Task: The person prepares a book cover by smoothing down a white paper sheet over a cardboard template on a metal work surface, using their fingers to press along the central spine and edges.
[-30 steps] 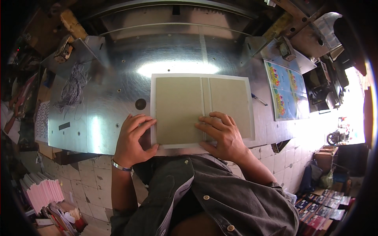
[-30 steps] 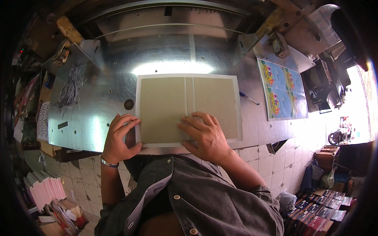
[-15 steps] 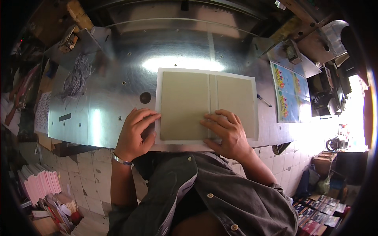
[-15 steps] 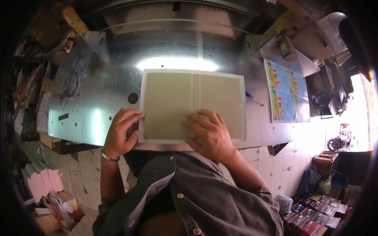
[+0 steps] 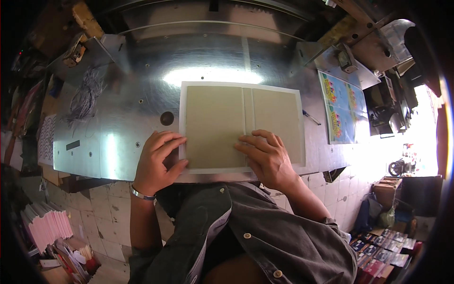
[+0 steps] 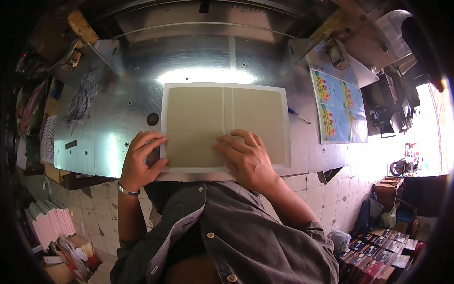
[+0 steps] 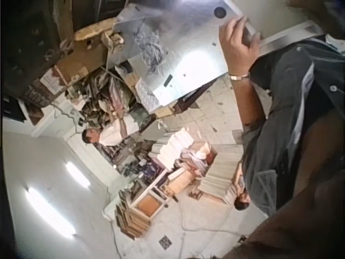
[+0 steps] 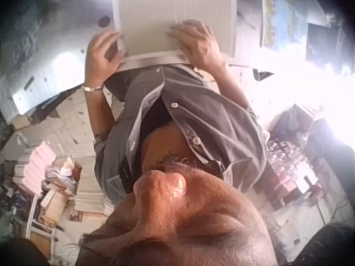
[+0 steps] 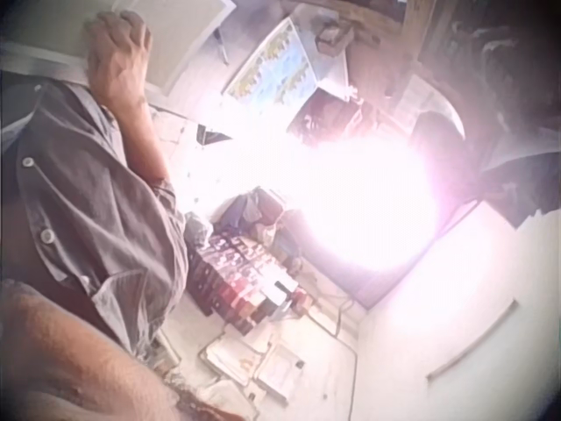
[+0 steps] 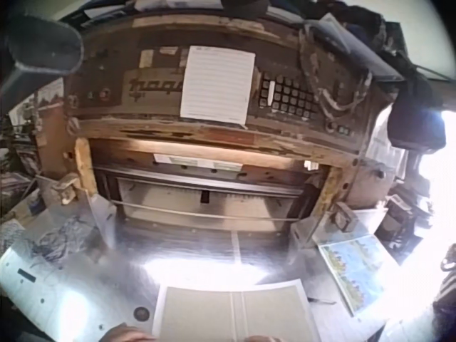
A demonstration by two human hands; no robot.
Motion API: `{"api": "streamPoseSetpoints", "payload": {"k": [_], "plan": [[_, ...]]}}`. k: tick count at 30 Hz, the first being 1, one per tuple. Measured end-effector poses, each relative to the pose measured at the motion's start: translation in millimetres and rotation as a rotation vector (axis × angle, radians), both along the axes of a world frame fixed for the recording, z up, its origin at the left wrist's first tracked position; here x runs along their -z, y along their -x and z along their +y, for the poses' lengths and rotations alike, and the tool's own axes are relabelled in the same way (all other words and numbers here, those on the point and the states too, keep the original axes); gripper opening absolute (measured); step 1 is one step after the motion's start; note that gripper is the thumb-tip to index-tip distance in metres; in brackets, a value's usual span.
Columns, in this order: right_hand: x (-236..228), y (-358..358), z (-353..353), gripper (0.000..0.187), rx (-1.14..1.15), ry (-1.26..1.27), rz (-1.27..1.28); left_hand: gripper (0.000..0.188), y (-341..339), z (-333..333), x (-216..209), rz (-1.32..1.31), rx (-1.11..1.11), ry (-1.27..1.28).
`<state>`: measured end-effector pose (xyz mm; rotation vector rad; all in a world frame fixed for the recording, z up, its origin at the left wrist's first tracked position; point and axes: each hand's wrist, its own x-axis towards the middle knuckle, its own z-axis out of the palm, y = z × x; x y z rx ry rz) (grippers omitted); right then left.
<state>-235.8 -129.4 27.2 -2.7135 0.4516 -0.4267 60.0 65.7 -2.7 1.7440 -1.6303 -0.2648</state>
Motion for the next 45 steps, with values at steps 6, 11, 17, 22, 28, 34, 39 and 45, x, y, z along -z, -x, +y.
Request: {"api": "streamPoseSetpoints", "payload": {"k": [6,11,17,22,28,34,39,45], "plan": [[0.6,-0.6,0.9,0.051,0.016,0.000,-0.012,0.049,1.3,-1.8,0.3,0.024,-0.007,0.035],[0.2,-1.1,2.1,0.049,0.021,-0.004,-0.014,0.049,1.6,-1.1,1.0,-0.001,-0.012,0.033],[0.5,-1.1,2.7,0.048,0.020,0.000,-0.017,0.053,-0.1,0.4,0.9,0.030,0.000,0.000],[1.4,-1.2,2.8,0.048,0.019,-0.010,-0.014,0.051,0.0,0.2,2.6,0.017,-0.003,0.020],[1.8,-0.4,2.5,0.050,0.019,-0.014,-0.015,0.050,0.7,-0.4,2.1,0.014,-0.003,0.037],[1.4,0.0,2.4,0.050,0.017,-0.001,-0.020,0.049,-0.5,-1.1,4.4,0.038,0.008,0.058],[3.3,-0.2,2.2,0.050,0.018,0.005,-0.028,0.048,-1.6,0.0,2.5,0.050,0.011,0.031],[3.7,0.0,1.3,0.050,0.011,0.005,-0.018,0.048,-3.0,0.0,5.5,0.070,0.009,0.012]]}}
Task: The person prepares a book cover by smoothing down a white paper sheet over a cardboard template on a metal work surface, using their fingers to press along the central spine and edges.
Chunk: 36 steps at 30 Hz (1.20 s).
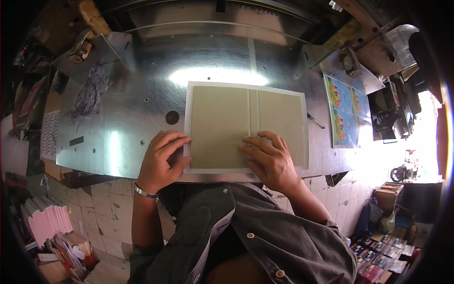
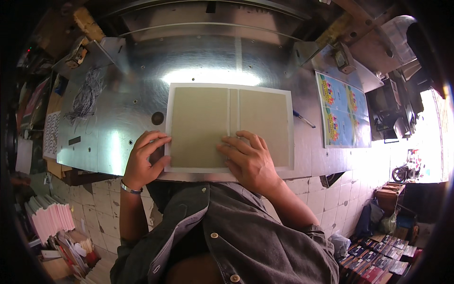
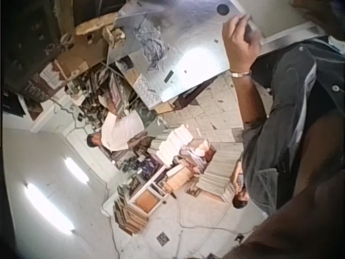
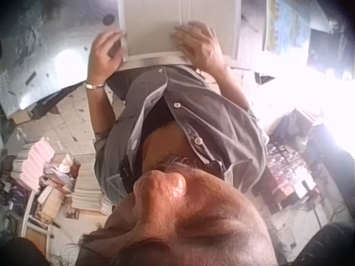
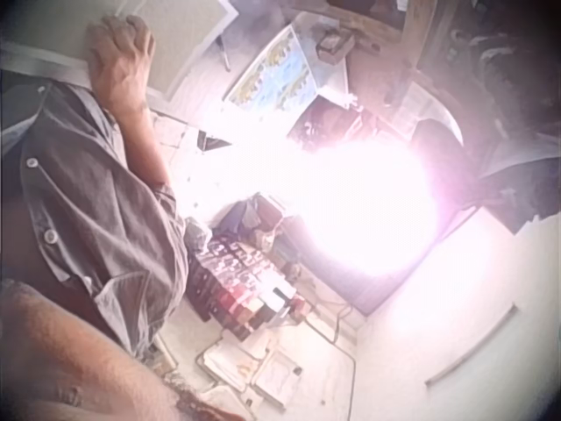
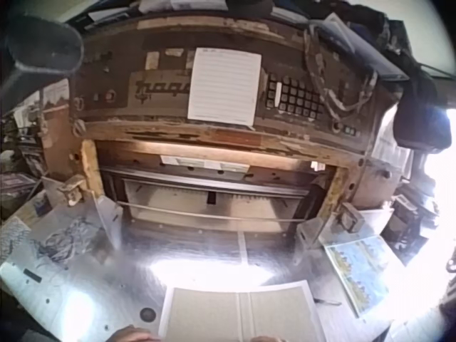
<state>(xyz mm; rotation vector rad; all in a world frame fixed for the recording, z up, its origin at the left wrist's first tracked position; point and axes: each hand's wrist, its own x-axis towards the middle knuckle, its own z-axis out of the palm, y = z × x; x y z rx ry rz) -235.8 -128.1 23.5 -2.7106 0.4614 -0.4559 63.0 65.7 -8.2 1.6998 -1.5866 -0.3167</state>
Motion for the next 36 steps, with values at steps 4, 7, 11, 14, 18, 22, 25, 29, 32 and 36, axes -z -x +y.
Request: {"api": "streamPoseSetpoints", "payload": {"k": [4,7,11,14,18,22,25,29,32,36], "plan": [[-0.4,0.5,0.0,0.050,-0.001,0.000,0.009,0.051,2.9,-0.9,-2.8,0.010,-0.006,0.002],[0.8,0.9,0.4,0.050,0.002,-0.004,0.003,0.052,3.1,-0.5,-2.6,0.002,-0.009,0.001],[1.5,1.9,-0.2,0.050,0.006,0.005,0.004,0.053,3.0,-1.1,-2.4,0.006,-0.004,-0.006],[2.0,1.6,-0.6,0.050,0.007,-0.004,0.002,0.050,4.9,-2.7,-6.0,-0.025,-0.012,0.034],[1.6,1.4,-0.2,0.048,0.000,-0.002,-0.003,0.050,4.9,-2.0,-4.2,-0.018,-0.018,0.035],[-0.1,0.7,0.4,0.046,-0.002,0.000,-0.002,0.051,4.8,-1.2,-5.2,-0.020,-0.020,0.031],[-0.5,0.6,0.7,0.047,-0.001,0.004,-0.001,0.051,4.4,-1.4,-3.8,-0.018,-0.022,0.025],[-0.4,0.9,0.1,0.048,0.000,0.004,0.006,0.051,3.6,-1.4,-2.6,-0.016,-0.024,0.013],[1.0,1.2,-0.6,0.049,-0.003,0.021,0.007,0.051,3.9,-0.4,-3.9,-0.018,-0.029,0.008],[2.0,-0.9,1.0,0.047,0.003,0.021,-0.009,0.051,3.6,1.6,-1.5,-0.012,-0.036,0.003]]}}
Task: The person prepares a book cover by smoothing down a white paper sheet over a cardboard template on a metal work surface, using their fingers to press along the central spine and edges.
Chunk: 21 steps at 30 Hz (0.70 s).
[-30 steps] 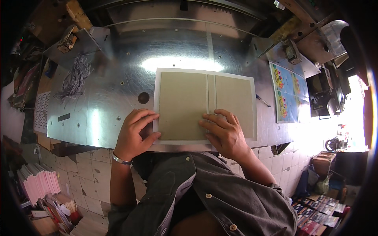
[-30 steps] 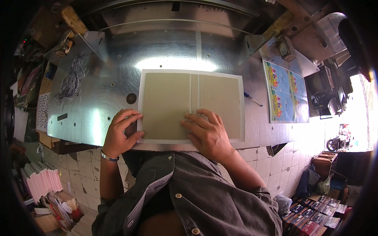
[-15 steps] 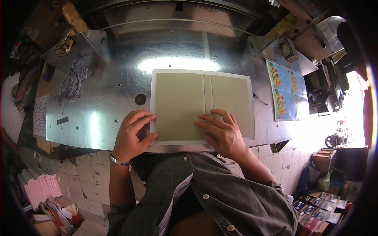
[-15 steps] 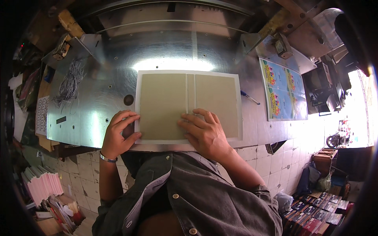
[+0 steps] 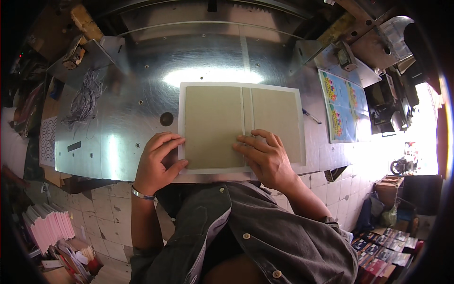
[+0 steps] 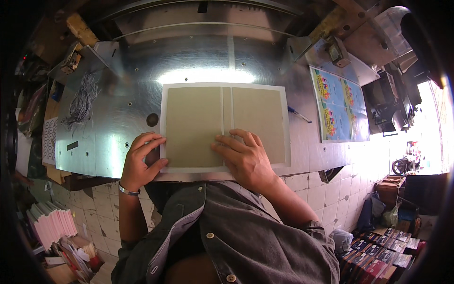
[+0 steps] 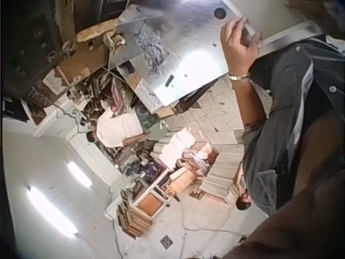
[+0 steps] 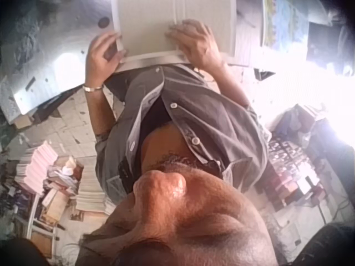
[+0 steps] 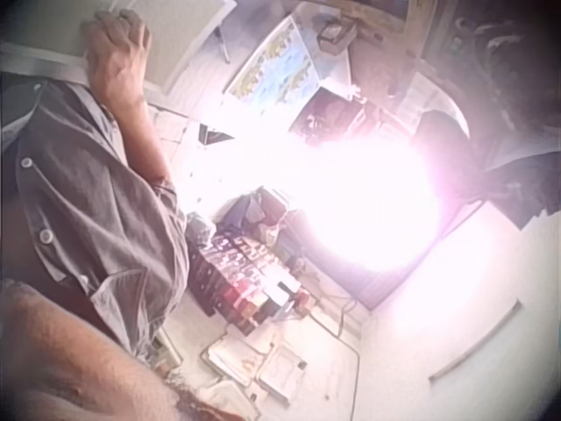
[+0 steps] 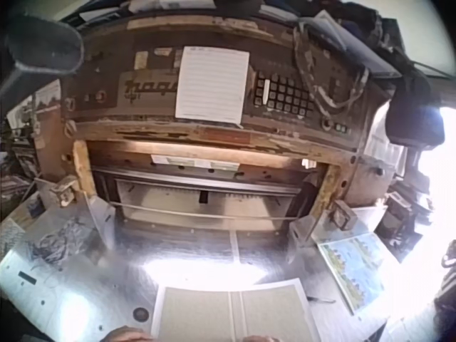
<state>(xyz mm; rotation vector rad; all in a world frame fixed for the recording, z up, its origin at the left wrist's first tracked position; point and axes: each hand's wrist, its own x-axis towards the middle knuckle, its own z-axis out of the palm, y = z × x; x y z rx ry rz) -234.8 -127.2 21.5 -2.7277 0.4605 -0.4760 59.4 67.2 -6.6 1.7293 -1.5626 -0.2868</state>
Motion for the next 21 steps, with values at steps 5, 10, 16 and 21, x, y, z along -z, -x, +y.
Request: {"api": "streamPoseSetpoints", "payload": {"k": [5,10,16,21], "plan": [[-0.9,-0.7,2.5,0.043,0.016,-0.002,-0.030,0.050,0.6,-3.7,2.6,0.027,0.018,0.021],[-3.6,-1.8,1.7,0.044,0.015,-0.031,-0.034,0.049,1.4,-1.8,2.2,0.020,0.005,0.026],[-0.7,-0.6,1.0,0.047,0.016,-0.030,-0.019,0.048,0.5,-2.6,0.1,0.021,0.008,0.022],[1.0,-0.3,0.8,0.047,0.010,-0.029,-0.027,0.051,0.7,0.0,1.5,0.063,-0.006,-0.022]]}}
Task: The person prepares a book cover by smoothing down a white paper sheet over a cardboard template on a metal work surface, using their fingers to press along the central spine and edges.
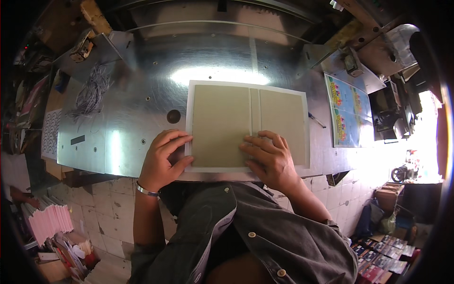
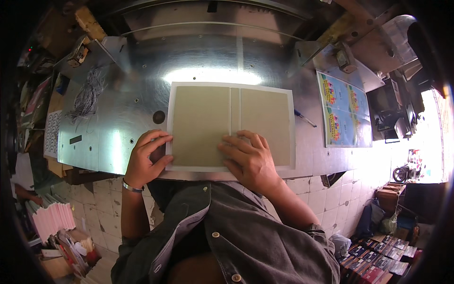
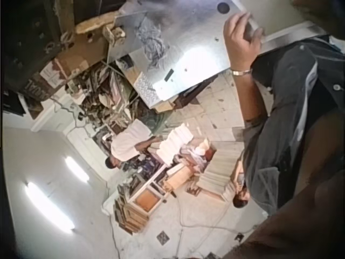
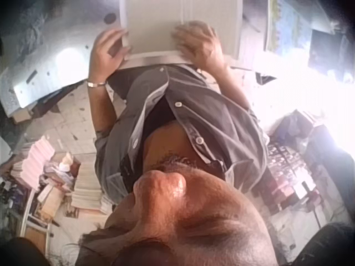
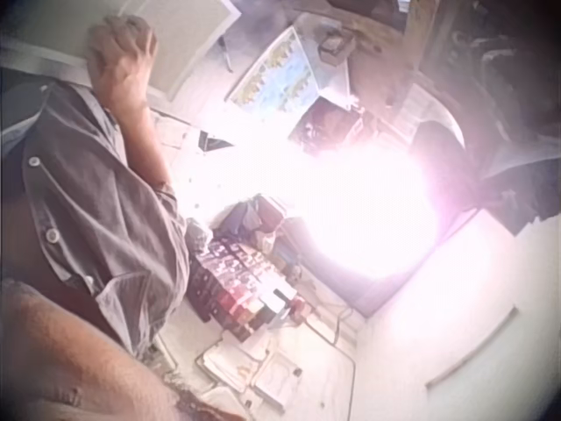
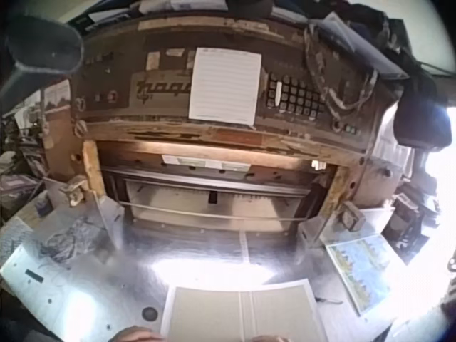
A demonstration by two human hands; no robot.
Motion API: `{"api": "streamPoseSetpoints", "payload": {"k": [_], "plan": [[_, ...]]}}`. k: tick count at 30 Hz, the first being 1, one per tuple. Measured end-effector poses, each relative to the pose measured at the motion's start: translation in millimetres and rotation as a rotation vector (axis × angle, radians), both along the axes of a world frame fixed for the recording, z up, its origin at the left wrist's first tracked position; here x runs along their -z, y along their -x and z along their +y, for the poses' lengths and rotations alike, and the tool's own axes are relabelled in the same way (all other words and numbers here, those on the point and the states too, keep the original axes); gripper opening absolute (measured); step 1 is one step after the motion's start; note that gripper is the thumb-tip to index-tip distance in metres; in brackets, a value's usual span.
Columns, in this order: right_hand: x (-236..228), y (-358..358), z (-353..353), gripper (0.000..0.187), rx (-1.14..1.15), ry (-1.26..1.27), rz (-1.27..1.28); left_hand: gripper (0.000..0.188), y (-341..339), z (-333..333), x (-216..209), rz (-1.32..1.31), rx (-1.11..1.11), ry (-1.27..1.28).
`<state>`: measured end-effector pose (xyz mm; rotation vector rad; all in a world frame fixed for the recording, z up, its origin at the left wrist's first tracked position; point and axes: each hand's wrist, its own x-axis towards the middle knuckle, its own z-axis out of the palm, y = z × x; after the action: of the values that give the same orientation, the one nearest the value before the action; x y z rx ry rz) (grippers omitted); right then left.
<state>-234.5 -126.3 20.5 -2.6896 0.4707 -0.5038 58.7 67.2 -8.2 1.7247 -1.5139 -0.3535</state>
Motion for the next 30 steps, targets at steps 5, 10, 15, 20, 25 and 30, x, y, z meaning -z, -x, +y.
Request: {"api": "streamPoseSetpoints", "payload": {"k": [5,10,15,20,25,30], "plan": [[-2.5,0.2,0.4,0.047,0.001,0.009,0.017,0.050,-0.4,-0.7,1.6,0.001,0.003,0.000],[-2.2,0.6,0.7,0.048,0.012,-0.012,0.033,0.049,0.2,-0.7,2.0,-0.002,0.000,0.000],[-2.1,0.5,-0.2,0.046,-0.004,0.003,0.020,0.049,0.0,-0.4,1.7,0.000,-0.001,0.000],[-1.5,1.2,0.1,0.047,-0.005,0.003,0.019,0.050,0.4,0.3,2.2,-0.003,-0.002,0.003],[0.5,1.5,-0.5,0.048,0.000,0.004,0.014,0.050,-0.5,-1.0,2.3,0.001,0.002,-0.007],[-0.9,0.5,0.2,0.048,-0.001,-0.004,-0.004,0.050,1.0,-0.5,-0.6,0.004,-0.002,-0.010]]}}
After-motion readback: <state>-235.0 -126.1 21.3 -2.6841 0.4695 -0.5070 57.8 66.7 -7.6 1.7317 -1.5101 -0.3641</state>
